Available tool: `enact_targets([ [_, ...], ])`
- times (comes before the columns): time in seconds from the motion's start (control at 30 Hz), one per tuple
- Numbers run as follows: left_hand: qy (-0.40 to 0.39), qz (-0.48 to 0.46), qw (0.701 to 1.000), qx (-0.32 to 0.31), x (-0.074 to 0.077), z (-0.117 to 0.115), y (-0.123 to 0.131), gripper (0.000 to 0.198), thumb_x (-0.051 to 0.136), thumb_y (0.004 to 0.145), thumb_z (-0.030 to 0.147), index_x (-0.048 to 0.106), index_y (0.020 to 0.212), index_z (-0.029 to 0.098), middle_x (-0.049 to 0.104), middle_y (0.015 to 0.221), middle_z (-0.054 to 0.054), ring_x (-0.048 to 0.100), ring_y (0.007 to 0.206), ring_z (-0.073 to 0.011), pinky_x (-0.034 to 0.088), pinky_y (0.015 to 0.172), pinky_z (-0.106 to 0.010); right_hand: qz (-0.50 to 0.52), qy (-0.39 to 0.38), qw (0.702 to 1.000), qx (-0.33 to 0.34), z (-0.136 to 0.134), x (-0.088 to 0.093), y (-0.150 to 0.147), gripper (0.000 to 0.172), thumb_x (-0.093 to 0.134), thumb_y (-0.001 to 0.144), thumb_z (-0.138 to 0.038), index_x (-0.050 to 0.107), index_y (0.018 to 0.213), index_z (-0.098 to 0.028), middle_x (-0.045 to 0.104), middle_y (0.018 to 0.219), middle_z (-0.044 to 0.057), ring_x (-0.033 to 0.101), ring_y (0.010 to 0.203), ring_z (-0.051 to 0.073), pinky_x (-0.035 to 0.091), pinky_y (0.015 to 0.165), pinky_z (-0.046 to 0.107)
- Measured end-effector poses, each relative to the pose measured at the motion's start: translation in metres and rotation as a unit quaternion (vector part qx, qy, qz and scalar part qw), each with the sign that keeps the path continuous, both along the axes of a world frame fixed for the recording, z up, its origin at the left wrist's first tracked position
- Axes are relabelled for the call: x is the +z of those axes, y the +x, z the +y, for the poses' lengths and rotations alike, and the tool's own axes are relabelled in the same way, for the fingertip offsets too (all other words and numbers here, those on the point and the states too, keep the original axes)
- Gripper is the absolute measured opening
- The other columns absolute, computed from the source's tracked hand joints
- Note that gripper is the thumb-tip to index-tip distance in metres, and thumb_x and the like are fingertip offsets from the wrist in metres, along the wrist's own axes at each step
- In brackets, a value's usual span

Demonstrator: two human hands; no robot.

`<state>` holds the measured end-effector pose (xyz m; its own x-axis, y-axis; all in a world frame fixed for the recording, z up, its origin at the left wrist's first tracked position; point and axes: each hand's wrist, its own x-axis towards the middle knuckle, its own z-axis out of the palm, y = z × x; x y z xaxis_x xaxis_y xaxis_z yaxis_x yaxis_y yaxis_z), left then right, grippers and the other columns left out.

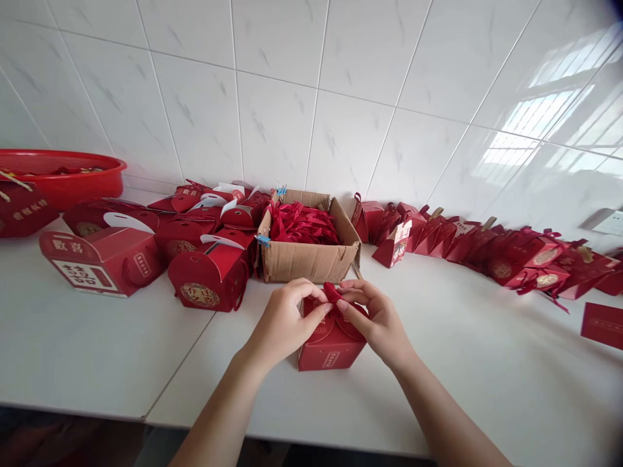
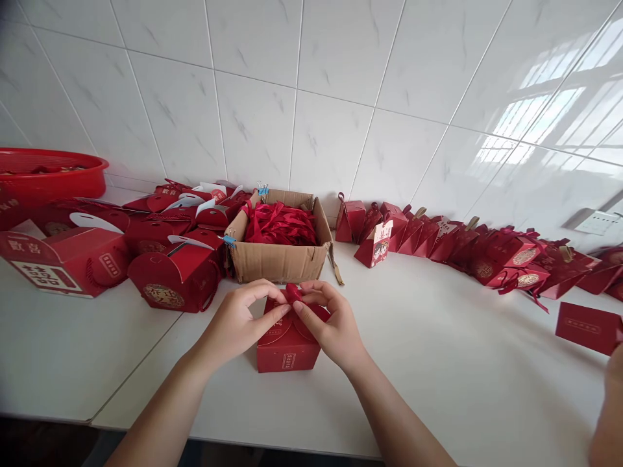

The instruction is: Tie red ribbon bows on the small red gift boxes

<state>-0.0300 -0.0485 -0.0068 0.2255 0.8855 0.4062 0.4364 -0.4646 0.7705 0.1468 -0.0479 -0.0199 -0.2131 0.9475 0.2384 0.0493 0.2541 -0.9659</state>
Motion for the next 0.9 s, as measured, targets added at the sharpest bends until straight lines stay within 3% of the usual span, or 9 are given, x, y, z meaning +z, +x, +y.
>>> enact_targets([
  [0.27, -0.001, 0.014, 1.0, -0.007, -0.001, -0.001, 0.001, 0.008, 0.061, 0.082, 0.022, 0.057, 0.074, 0.02, 0.06, 0.081, 0.001, 0.056, 0.083, -0.0155, 0.042, 0.077, -0.028, -0.016, -0.017, 1.0, -0.011, 0.003, -0.001, 0.002, 0.032, 0.063, 0.083, -0.038, 0.058, 0.11, -0.021, 0.07, 0.09, 0.005, 0.063, 0.092, 0.018, 0.05, 0.079, 0.031],
  [0.6, -0.076, -0.018, 0.996, -0.045, 0.004, -0.003, -0.003, 0.009, 0.058, 0.083, 0.026, 0.056, 0.076, 0.02, 0.055, 0.084, 0.0, 0.053, 0.082, -0.0151, 0.04, 0.077, -0.027, -0.143, 0.102, 0.984, -0.026, 0.0, 0.004, 0.007, 0.032, 0.067, 0.078, -0.03, 0.058, 0.109, -0.025, 0.067, 0.097, 0.004, 0.06, 0.097, 0.022, 0.042, 0.097, 0.045],
  [0.73, -0.097, -0.022, 0.994, -0.049, 0.004, -0.002, -0.003, 0.01, 0.056, 0.081, 0.024, 0.052, 0.073, 0.02, 0.054, 0.083, 0.0, 0.052, 0.083, -0.0164, 0.039, 0.076, -0.028, -0.161, 0.156, 0.974, -0.012, 0.008, 0.002, 0.016, 0.034, 0.064, 0.081, -0.033, 0.055, 0.114, -0.027, 0.06, 0.118, 0.007, 0.053, 0.113, 0.024, 0.039, 0.102, 0.046],
  [0.83, -0.102, -0.018, 0.994, -0.048, 0.004, 0.001, -0.004, 0.009, 0.053, 0.079, 0.021, 0.049, 0.07, 0.02, 0.053, 0.082, 0.0, 0.051, 0.084, -0.0173, 0.039, 0.076, -0.028, -0.143, 0.1, 0.984, 0.042, 0.019, -0.001, 0.026, 0.045, 0.06, 0.084, -0.033, 0.047, 0.127, -0.03, 0.047, 0.137, 0.006, 0.043, 0.128, 0.025, 0.037, 0.105, 0.047],
  [0.9, -0.1, -0.008, 0.994, -0.051, 0.005, 0.005, -0.006, 0.009, 0.051, 0.077, 0.02, 0.047, 0.069, 0.02, 0.052, 0.082, 0.0, 0.051, 0.084, -0.0176, 0.039, 0.077, -0.029, -0.118, 0.007, 0.988, 0.103, 0.022, -0.001, 0.029, 0.055, 0.061, 0.084, -0.035, 0.039, 0.134, -0.031, 0.045, 0.139, 0.007, 0.047, 0.124, 0.025, 0.044, 0.1, 0.047],
])
